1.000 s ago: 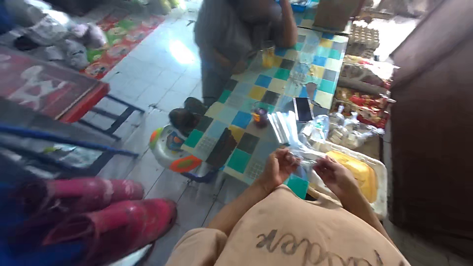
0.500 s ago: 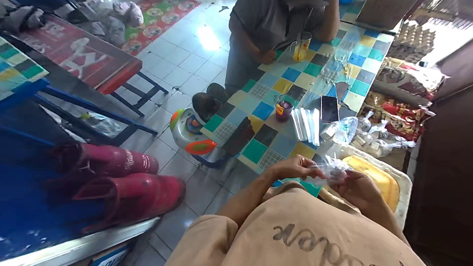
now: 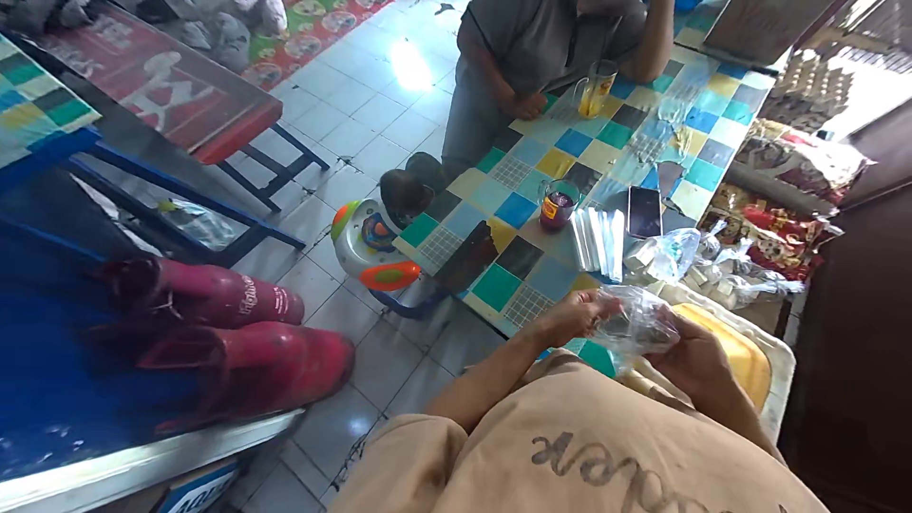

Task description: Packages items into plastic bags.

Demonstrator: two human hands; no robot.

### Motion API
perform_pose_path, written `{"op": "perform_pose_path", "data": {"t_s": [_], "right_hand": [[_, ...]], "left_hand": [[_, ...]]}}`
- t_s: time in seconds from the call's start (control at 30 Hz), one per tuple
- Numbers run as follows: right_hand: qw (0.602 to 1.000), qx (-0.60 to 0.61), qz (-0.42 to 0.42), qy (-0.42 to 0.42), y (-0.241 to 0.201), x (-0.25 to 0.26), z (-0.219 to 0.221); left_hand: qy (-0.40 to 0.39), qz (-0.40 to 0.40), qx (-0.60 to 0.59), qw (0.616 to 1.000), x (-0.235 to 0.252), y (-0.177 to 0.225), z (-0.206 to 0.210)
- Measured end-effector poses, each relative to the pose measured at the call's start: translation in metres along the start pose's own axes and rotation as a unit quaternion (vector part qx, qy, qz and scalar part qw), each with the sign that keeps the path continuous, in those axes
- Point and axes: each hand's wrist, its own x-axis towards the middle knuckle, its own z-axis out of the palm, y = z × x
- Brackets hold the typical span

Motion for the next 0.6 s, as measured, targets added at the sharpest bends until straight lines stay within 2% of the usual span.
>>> {"op": "perform_pose_path", "data": {"t_s": [0.1, 0.2, 0.3, 0.37, 0.43, 0.5, 0.6], "right_hand": [[0.983, -0.179, -0.025, -0.021, 0.006, 0.004, 0.001], [0.956, -0.292, -0.034, 0.017, 0.001, 0.015, 0.0], [0.974, -0.214, 0.001, 0.076, -0.015, 0.019, 0.001], [0.986, -0.143, 0.033, 0.074, -0.023, 0.012, 0.003], [0.994, -0.08, 0.057, 0.048, -0.023, 0.007, 0.0], [0.997, -0.02, 0.067, 0.02, -0.02, 0.006, -0.002], [0.997, 0.033, 0.06, -0.029, -0.009, 0.006, -0.008]], "left_hand": [[0.054, 0.006, -0.094, 0.994, 0.002, 0.009, -0.005], [0.048, -0.007, -0.142, 0.989, 0.0, 0.011, -0.003], [0.002, -0.017, -0.014, 1.0, -0.008, 0.013, -0.004], [-0.013, -0.028, 0.121, 0.992, -0.009, 0.016, -0.007], [-0.001, -0.03, 0.177, 0.984, -0.008, 0.017, -0.008], [0.021, -0.036, 0.125, 0.991, -0.005, 0.016, -0.008], [0.054, -0.062, -0.061, 0.995, 0.002, 0.013, -0.009]]}}
